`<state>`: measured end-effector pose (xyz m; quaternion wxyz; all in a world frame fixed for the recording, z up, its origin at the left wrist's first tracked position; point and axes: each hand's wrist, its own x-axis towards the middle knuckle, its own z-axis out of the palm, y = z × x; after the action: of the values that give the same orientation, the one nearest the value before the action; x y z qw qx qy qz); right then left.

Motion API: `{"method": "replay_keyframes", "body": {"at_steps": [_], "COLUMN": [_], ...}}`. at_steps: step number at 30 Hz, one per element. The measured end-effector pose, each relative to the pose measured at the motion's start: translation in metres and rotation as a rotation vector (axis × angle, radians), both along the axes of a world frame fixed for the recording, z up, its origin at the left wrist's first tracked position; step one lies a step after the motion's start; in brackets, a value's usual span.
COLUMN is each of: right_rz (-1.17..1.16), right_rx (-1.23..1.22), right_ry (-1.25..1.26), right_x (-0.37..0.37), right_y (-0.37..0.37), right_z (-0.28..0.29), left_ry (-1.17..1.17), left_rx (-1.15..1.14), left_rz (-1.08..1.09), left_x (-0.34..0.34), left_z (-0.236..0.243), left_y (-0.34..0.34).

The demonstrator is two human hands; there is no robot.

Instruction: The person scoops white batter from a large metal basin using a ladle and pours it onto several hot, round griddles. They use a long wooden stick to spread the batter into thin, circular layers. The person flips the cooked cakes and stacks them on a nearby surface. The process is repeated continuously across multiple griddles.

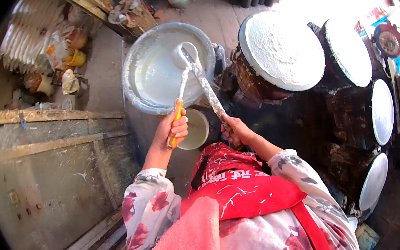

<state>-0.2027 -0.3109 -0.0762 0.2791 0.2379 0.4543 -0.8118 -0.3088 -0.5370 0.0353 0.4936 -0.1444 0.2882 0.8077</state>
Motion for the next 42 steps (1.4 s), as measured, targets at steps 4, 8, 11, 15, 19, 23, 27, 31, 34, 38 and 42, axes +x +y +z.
{"method": "replay_keyframes", "body": {"at_steps": [4, 8, 11, 15, 19, 23, 27, 31, 34, 38, 42], "right_rz": [0.057, 0.083, 0.098, 0.239, 0.217, 0.097, 0.239, 0.220, 0.145, -0.029, -0.045], "right_rx": [-0.040, 0.061, 0.304, 0.654, 0.732, 0.950, 1.100, 1.123, 1.002, 0.877, 0.836], "right_ry": [0.219, 0.437, 0.426, 0.287, 0.312, 0.613, 0.527, 0.510, 0.548, 0.703, 0.683], "right_x": [-0.029, -0.046, -0.044, -0.033, -0.019, -0.020, -0.031, -0.029, -0.034, -0.057, -0.077], "right_y": [-0.007, -0.008, 0.000, 0.004, 0.006, 0.008, 0.008, 0.011, 0.008, 0.009, 0.008], "right_z": [0.057, 0.103, 0.101, 0.082, 0.087, 0.099, 0.103, 0.088, 0.087, 0.128, 0.149], "left_ry": [0.447, 0.937, 1.108, 0.234, 0.208, 0.414, 0.107, 0.140, 0.410, 1.185, 1.106], "left_rx": [-0.294, -0.805, -1.120, -0.314, 0.032, 0.153, 0.369, 0.256, -0.046, -0.767, -0.782], "left_rz": [0.060, 0.209, 0.243, 0.261, 0.206, 0.360, 0.369, 0.247, 0.255, 0.297, 0.333], "left_x": [0.014, 0.014, 0.001, -0.004, 0.008, 0.021, -0.024, -0.036, -0.038, -0.061, -0.089], "left_z": [0.076, 0.089, 0.026, 0.019, 0.023, 0.022, 0.004, 0.044, 0.094, 0.165, 0.149], "left_y": [-0.008, -0.019, -0.027, -0.023, -0.028, -0.017, -0.015, -0.025, -0.030, -0.036, -0.045]}}
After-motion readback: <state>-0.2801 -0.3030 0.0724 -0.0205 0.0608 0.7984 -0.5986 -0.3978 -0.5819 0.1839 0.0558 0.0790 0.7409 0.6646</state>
